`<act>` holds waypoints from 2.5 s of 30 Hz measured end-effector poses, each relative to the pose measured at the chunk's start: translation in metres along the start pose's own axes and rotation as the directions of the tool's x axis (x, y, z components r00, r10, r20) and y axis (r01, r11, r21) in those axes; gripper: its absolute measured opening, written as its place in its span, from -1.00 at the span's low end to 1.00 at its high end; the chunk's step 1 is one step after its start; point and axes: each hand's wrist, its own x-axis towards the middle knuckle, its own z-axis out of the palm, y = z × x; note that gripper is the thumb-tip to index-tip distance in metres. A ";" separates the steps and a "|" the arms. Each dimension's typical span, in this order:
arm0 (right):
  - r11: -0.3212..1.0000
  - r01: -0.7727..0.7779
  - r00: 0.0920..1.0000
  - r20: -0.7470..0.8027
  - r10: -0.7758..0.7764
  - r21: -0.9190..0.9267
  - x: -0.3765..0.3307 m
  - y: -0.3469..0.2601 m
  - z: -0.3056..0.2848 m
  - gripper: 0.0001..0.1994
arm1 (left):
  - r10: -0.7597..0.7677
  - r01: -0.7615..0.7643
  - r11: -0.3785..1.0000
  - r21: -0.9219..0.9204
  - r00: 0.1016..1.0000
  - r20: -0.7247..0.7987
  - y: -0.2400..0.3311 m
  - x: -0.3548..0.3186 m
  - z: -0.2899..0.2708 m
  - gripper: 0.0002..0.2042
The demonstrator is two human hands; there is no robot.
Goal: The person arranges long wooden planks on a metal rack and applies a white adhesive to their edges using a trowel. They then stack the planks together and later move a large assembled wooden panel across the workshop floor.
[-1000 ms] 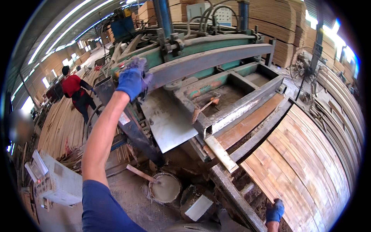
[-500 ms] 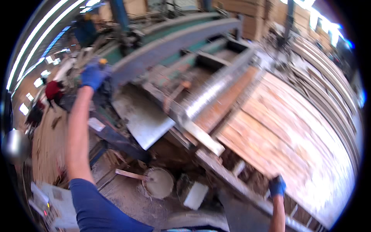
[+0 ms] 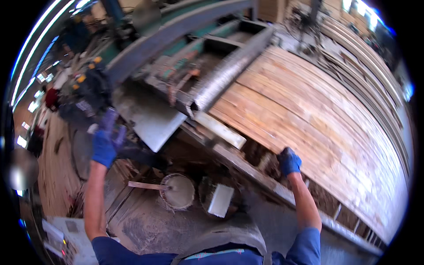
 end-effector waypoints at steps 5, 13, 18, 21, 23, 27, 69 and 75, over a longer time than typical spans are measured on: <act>0.996 0.056 0.998 0.014 -0.057 0.063 0.030 -0.022 0.015 -0.75 | -0.102 0.100 0.995 0.020 0.975 0.199 0.043 -0.051 -0.013 -0.51; 0.929 0.288 0.957 -0.053 -0.284 0.231 0.045 -0.064 0.021 -0.79 | -0.138 0.276 0.950 -0.147 0.792 0.594 0.134 -0.086 -0.052 -0.59; 0.943 0.257 0.962 0.040 -0.272 0.211 -0.014 -0.056 -0.030 -0.85 | -0.208 0.376 0.926 -0.041 0.597 0.775 0.151 -0.178 -0.081 -0.57; 0.988 0.151 0.988 0.032 -0.152 0.039 -0.040 0.008 -0.037 -0.86 | -0.338 0.516 0.853 0.079 0.430 0.837 0.135 -0.252 -0.085 -0.55; 0.995 0.093 0.996 0.009 -0.092 -0.021 -0.048 0.051 -0.029 -0.86 | -0.339 0.511 0.855 0.087 0.426 0.839 0.118 -0.310 -0.084 -0.52; 0.994 0.103 0.991 -0.081 -0.105 -0.020 -0.045 0.037 -0.019 -0.83 | -0.346 0.573 0.820 0.019 0.468 0.813 0.082 -0.442 -0.087 -0.50; 0.104 0.859 -0.028 0.249 -0.968 0.500 -0.608 -1.322 0.330 -0.82 | -0.136 0.149 0.940 -0.305 0.989 0.066 -0.758 -0.640 -0.537 -0.63; 0.525 0.827 0.253 0.700 -0.668 0.202 -0.550 -1.347 0.464 -0.66 | -0.087 0.110 0.926 -0.361 0.993 0.079 -0.982 -0.652 -0.490 -0.63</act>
